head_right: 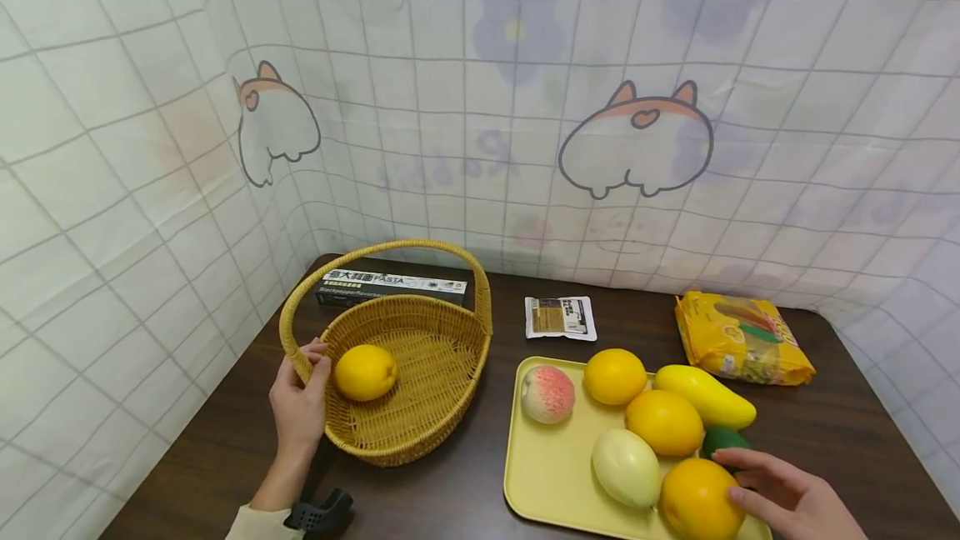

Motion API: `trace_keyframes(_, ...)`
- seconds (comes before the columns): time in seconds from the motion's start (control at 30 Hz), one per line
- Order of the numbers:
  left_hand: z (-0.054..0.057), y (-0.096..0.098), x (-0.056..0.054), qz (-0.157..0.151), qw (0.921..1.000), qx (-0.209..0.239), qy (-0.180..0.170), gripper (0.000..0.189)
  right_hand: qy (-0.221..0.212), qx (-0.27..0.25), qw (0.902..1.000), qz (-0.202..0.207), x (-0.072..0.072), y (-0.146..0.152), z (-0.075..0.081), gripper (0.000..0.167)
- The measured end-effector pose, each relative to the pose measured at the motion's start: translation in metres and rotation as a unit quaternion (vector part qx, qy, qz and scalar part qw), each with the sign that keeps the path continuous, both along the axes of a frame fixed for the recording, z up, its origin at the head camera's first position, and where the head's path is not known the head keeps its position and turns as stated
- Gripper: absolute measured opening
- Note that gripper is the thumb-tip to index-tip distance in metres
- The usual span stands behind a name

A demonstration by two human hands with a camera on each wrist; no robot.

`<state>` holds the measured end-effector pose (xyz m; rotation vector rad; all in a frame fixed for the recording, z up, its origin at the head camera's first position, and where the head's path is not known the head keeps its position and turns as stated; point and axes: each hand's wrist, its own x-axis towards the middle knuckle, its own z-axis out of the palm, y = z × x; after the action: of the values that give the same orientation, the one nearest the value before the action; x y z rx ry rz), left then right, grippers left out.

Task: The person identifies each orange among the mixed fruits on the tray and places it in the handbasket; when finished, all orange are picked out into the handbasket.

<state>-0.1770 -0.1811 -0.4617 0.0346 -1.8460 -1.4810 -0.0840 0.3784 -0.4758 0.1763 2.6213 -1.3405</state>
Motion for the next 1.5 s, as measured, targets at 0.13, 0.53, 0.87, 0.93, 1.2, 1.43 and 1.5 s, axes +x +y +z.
trace_keyframes(0.13, -0.001, 0.000, 0.000, 0.004, 1.0000, 0.001, 0.000, 0.005, -0.018, -0.027, 0.9991, 0.027, -0.002, 0.003, -0.002, 0.060)
trace_keyframes(0.53, -0.004, 0.000, -0.002, -0.008, 0.9999, -0.006, 0.009, 0.005, -0.139, -0.190, 0.9610, 0.145, -0.009, 0.016, -0.008, 0.048)
trace_keyframes(0.87, -0.002, -0.001, -0.001, -0.008, 1.0000, 0.001, 0.003, 0.005, -0.140, -0.207, 0.9386, 0.238, -0.023, 0.008, -0.013, 0.058)
trace_keyframes(0.93, -0.002, -0.001, -0.001, -0.009, 1.0000, 0.002, 0.004, 0.005, -0.154, -0.231, 0.9312, 0.236, -0.023, 0.007, -0.014, 0.059)
trace_keyframes(1.2, -0.003, -0.001, 0.000, -0.005, 1.0000, -0.002, 0.001, 0.007, -0.160, -0.224, 0.9340, 0.228, -0.024, 0.004, -0.019, 0.056)
trace_keyframes(1.43, -0.004, -0.001, 0.000, 0.000, 1.0000, 0.000, -0.007, 0.007, -0.147, -0.223, 0.9368, 0.227, -0.025, 0.005, -0.023, 0.047)
trace_keyframes(1.5, -0.005, -0.001, 0.000, -0.001, 1.0000, -0.001, -0.007, 0.007, -0.149, -0.239, 0.9318, 0.229, -0.025, 0.008, -0.023, 0.048)
